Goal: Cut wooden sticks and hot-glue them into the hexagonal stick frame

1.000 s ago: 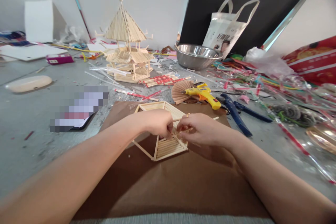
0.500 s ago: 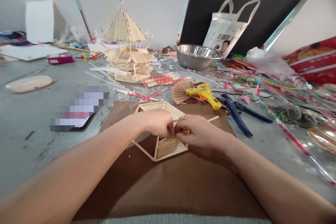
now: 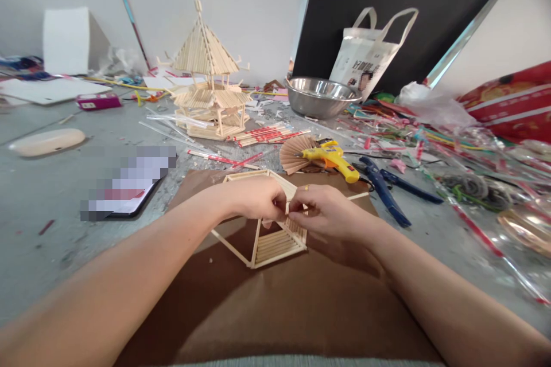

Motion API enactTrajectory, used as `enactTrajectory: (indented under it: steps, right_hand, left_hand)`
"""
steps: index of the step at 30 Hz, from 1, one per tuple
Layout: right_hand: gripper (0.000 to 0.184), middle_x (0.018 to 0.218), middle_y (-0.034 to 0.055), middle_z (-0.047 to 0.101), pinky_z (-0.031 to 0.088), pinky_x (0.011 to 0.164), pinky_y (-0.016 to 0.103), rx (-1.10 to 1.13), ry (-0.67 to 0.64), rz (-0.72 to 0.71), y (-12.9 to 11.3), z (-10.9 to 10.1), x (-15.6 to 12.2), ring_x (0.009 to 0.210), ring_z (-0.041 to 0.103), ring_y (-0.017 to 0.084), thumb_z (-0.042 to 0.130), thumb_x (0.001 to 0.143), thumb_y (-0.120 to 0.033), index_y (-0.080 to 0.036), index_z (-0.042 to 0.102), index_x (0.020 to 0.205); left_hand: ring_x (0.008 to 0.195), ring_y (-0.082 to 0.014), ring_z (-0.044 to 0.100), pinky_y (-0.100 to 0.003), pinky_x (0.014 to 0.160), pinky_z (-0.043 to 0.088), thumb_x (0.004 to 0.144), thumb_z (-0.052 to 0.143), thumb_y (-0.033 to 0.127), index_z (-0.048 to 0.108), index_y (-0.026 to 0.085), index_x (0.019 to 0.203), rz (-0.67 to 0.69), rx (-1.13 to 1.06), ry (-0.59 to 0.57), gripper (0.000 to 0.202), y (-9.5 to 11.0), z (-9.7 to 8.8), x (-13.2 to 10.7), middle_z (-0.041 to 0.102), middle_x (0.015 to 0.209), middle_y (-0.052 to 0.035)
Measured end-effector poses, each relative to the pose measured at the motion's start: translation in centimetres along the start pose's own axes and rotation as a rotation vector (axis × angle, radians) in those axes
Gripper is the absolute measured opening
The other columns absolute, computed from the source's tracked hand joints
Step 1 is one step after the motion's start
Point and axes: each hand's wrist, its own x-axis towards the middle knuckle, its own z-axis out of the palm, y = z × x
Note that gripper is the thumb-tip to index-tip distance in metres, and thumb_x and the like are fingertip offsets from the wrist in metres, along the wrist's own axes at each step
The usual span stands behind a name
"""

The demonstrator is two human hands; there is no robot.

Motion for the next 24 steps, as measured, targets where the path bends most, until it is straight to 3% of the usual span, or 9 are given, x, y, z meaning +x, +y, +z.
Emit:
enactTrajectory:
  steps: [6,15,18,21,24]
  right_hand:
    - [0.017,0.069,0.0032,0.058,0.032,0.059,0.022,-0.077,0.162,-0.012,0.7,-0.3,0.0,0.066,0.05,0.011,0.046,0.075,-0.026,-0.016,0.059,0.072]
    - [0.019,0.075,0.0036,0.062,0.035,0.069,0.028,-0.128,0.354,0.059,1.1,-0.6,0.3,0.074,0.052,0.016,0.046,0.076,-0.032,-0.019,0.059,0.075]
    - [0.023,0.088,0.0048,0.062,0.032,0.079,0.034,-0.143,0.566,0.189,2.1,-2.2,-0.1,0.085,0.052,0.02,0.044,0.077,-0.036,-0.02,0.059,0.082]
    - [0.03,0.094,0.0081,0.06,0.035,0.078,0.034,-0.144,0.778,0.425,4.4,-4.0,-0.9,0.09,0.051,0.021,0.035,0.08,-0.038,-0.02,0.057,0.088]
    - [0.035,0.094,0.0099,0.059,0.037,0.073,0.031,-0.148,0.746,0.635,7.6,-5.1,-1.6,0.087,0.052,0.022,0.032,0.079,-0.04,-0.019,0.056,0.092]
  left_hand:
    - [0.051,-0.0092,0.05,-0.02,0.047,0.029,0.069,0.045,0.028,0.066,0.022,0.075,-0.05,0.076,0.211,0.023,0.2,-0.2,0.0,0.062,0.058,0.0014]
    - [0.07,-0.0173,0.056,-0.025,0.057,0.035,0.077,0.038,0.038,0.065,0.024,0.085,-0.09,0.306,0.493,0.032,0.2,0.4,0.5,0.066,0.077,-0.0038]
    - [0.071,-0.0185,0.057,-0.025,0.058,0.036,0.077,0.037,0.035,0.064,0.024,0.085,-0.169,0.312,0.58,0.03,-0.2,0.3,0.6,0.066,0.078,-0.004]
    - [0.073,-0.0168,0.056,-0.024,0.06,0.036,0.078,0.037,0.034,0.064,0.022,0.086,-0.192,0.245,0.692,0.03,-1.1,0.0,0.6,0.066,0.08,-0.0032]
    - [0.065,-0.0136,0.054,-0.023,0.057,0.035,0.077,0.039,0.037,0.063,0.02,0.083,-0.181,0.113,0.779,0.03,-1.9,-0.3,0.7,0.064,0.072,-0.0025]
